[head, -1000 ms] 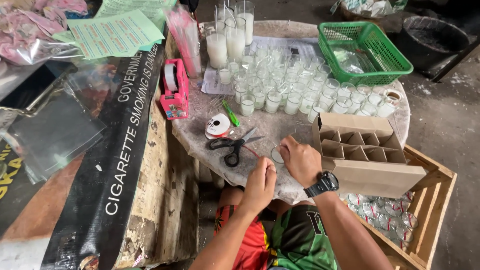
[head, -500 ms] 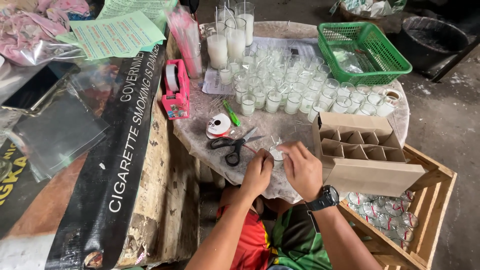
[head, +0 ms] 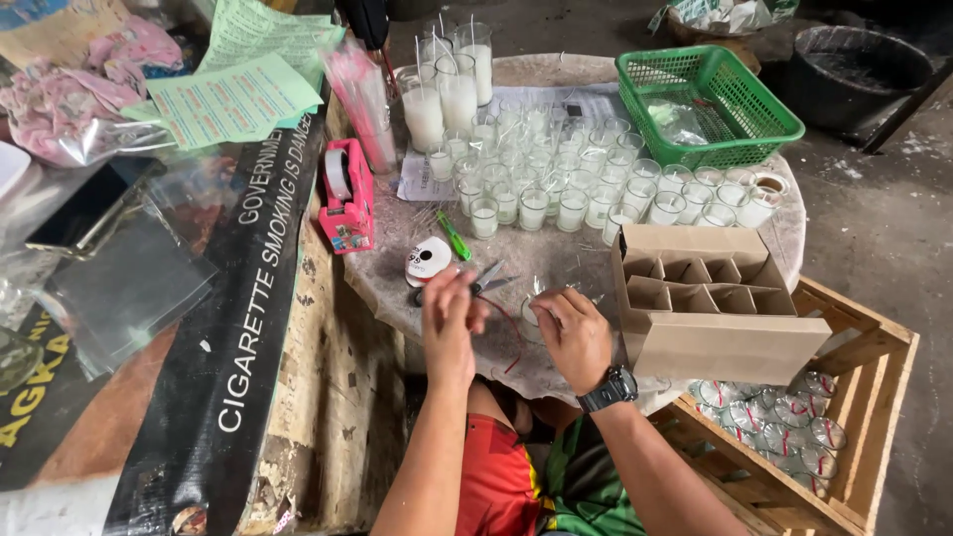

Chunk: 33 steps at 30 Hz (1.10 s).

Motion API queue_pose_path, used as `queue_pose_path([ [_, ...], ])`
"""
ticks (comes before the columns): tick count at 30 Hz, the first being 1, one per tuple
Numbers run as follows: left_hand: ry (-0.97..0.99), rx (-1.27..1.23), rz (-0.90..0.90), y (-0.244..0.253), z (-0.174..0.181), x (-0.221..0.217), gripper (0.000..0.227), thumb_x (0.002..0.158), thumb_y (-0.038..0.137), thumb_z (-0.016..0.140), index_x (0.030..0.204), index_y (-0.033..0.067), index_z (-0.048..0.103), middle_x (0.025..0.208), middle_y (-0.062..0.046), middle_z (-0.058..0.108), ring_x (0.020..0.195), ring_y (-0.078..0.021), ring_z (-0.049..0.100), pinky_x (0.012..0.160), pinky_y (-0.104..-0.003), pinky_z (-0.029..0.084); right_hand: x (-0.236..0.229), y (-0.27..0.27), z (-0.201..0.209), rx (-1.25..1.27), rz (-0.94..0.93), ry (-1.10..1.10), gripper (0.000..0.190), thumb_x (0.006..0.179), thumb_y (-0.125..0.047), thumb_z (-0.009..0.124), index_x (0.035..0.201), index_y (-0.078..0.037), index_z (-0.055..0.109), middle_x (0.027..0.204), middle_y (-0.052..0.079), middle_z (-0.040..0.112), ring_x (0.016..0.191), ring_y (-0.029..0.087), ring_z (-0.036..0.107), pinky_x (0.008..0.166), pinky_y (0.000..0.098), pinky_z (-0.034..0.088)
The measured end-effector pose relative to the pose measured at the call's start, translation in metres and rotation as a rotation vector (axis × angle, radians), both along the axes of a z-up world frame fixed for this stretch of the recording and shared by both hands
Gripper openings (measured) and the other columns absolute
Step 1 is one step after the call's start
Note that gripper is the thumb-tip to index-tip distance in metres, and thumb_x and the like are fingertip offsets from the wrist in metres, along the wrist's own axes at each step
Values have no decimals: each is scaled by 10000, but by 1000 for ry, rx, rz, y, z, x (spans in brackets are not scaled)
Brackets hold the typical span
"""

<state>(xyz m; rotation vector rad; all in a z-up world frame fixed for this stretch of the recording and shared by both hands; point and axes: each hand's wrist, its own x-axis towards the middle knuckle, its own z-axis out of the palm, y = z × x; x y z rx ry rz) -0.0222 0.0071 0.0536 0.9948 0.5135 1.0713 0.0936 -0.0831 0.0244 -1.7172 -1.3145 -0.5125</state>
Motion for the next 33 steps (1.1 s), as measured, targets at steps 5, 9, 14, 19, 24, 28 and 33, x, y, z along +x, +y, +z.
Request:
queue_pose_path([
  [5,327,396,177,9,-46,6,129,805,215,550,762,95,570,565,-51,519,507,-161,491,498,-238,387,-5,1,4,44,22,106,50,785,-127,567,763,-158,600,680,13,579,605,266,576,510,318,474],
  [9,518,763,130,-1,-46,23,197,754,275,639,910,157,652,684,-26,568,621,-175,575,579,-268,474,-7,2,3,43,-37,61,36,784,-156,592,750,-163,602,643,10,551,584,237,569,499,298,470],
  [14,411,835,217,-8,-31,29,101,791,230,600,793,132,626,670,-21,576,607,-206,589,542,-270,497,-4,0,3,17,-16,120,62,799,-142,563,742,-127,584,655,51,560,609,288,579,514,335,478],
  [19,506,1092,474,-13,-48,22,42,783,233,601,794,192,605,754,76,564,583,-126,593,493,-223,499,0,3,0,-10,12,178,102,826,-168,540,734,-128,562,639,50,540,608,295,580,511,338,473],
  [24,462,1631,631,-7,-33,29,114,850,221,458,811,186,560,932,16,576,664,-156,597,537,-256,496,6,5,-12,-73,-56,58,36,787,-124,536,760,-148,533,652,41,511,590,314,570,500,377,477],
  [28,556,1641,554,7,-36,43,132,853,243,442,793,163,528,760,-10,554,621,-196,588,511,-278,476,7,7,-23,-95,-141,13,18,801,-133,504,804,-122,518,665,81,492,612,338,568,506,408,461],
  [33,500,1067,96,6,-27,43,53,783,187,527,801,138,518,663,-78,584,634,-296,589,539,-373,464,0,-1,-6,-98,-109,70,30,817,-124,465,810,-123,495,635,90,497,595,345,572,510,392,466],
])
